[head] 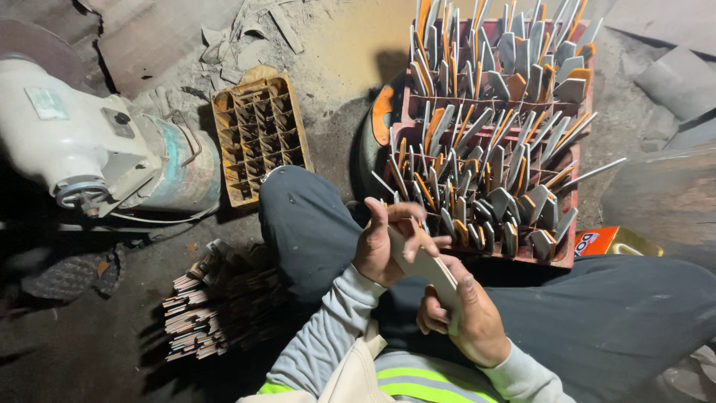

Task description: The person sits on the floor and repeatedly picks up crescent-shaped metal pieces from a red crate, inspects them by turning them over, and places them into a yellow crate. The person continues this sorting process throughout the clip.

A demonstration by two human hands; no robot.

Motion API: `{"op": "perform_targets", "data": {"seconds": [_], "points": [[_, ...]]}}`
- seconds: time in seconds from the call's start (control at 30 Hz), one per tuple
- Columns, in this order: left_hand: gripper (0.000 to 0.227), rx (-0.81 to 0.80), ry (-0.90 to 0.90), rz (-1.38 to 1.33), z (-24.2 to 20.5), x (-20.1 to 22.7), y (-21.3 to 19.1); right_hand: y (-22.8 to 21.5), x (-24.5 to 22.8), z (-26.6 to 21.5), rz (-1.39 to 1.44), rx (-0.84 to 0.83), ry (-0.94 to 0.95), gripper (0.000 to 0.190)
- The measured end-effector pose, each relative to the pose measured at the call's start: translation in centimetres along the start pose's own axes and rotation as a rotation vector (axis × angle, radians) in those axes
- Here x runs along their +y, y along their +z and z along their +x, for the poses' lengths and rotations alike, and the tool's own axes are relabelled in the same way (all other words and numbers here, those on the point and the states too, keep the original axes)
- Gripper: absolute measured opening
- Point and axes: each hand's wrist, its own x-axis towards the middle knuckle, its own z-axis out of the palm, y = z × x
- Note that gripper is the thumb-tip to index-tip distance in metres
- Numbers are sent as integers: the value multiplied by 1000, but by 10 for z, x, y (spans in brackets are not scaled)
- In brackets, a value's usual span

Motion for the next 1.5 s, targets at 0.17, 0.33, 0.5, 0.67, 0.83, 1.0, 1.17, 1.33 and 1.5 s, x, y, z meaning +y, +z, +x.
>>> {"op": "perform_targets", "data": {"seconds": [0.17, 0.33, 0.5, 0.67, 0.83, 1.0, 1.17, 1.33, 1.5], "points": [[98, 322, 110, 170, 12, 15, 18, 3, 3, -9, -584, 75, -282, 78], [89, 447, 122, 245, 2, 7, 34, 2, -2, -2, -1144, 218, -335, 79], [62, 412, 57, 306, -6, -9, 34, 9, 4, 4, -1235, 173, -476, 76], [57, 441, -37, 161, 0, -5, 28, 8, 8, 2, -1297, 227, -470, 77], [61, 456, -63, 176, 0, 1, 26, 5, 7, 5, -1420, 206, -458, 86], [63, 494, -26, 269, 2, 4, 24, 1, -1, 0, -1124, 128, -431, 63], [61, 536, 27, 333, 3, -5, 18, -6, 8, 2, -1131, 143, -423, 42], [63, 507, -98, 193, 0, -13, 5, -12, 18, -3, -1236, 92, -628, 37], [68, 383, -144, 159, 1, -10, -3, -8, 17, 0, -1188, 165, -471, 34]]}}
